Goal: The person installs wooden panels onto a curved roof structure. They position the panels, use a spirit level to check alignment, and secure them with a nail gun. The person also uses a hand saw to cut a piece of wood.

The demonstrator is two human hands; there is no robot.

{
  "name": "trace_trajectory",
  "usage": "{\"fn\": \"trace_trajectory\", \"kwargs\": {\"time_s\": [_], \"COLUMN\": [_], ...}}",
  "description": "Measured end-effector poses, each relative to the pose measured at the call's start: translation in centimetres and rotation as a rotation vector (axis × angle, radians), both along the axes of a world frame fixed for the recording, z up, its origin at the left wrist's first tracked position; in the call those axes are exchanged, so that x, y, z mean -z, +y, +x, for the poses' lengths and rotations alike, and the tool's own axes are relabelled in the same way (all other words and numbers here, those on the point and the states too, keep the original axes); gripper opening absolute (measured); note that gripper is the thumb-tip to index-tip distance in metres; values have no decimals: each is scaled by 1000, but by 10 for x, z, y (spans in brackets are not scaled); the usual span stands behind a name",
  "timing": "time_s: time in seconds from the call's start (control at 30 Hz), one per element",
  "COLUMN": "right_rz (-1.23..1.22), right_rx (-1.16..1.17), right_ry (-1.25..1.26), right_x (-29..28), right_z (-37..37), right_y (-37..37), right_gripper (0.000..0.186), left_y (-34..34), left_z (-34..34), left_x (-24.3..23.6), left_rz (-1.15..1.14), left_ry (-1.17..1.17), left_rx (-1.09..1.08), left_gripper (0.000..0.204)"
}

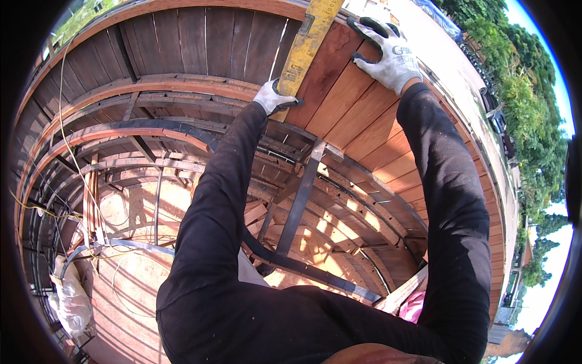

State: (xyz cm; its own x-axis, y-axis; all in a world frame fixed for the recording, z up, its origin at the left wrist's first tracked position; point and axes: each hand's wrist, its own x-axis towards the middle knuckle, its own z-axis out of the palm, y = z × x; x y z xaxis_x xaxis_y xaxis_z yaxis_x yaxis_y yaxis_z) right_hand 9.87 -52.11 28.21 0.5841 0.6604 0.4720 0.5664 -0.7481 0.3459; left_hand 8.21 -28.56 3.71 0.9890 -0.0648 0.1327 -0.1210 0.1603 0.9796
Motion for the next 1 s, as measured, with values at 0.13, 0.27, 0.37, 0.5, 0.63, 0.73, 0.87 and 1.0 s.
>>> {"fn": "trace_trajectory", "kwargs": {"time_s": [0.13, 0.27, 0.37, 0.5, 0.63, 0.73, 0.87, 1.0], "right_rz": [-20, -24, -55, -58, -68, -87, -64, -4], "right_rx": [-30, -57, -24, -28, 112, 116, 107, 81], "right_ry": [9, 53, 30, 18, 63, 98, 117, 83], "right_x": [-3, -5, -3, -4, -5, -16, -15, -11], "right_z": [8, 8, 6, 0, -9, -17, -19, -15], "right_y": [-6, -5, -6, -1, 3, 12, 9, 8], "right_gripper": [58, 59, 60, 64, 64, 66, 68, 71], "left_y": [4, 5, 5, 2, 5, 13, 8, 8], "left_z": [4, 6, 8, 8, 2, 16, 9, 9], "left_x": [1, 6, 8, 11, 0, 15, 4, 4], "left_rz": [103, 38, 69, 90, 108, 73, 148, 114], "left_ry": [72, 60, 53, -43, 63, -2, 81, 91], "left_rx": [23, 49, 48, -3, 102, 75, 62, 61], "left_gripper": [57, 56, 54, 38, 41, 44, 57, 63]}}
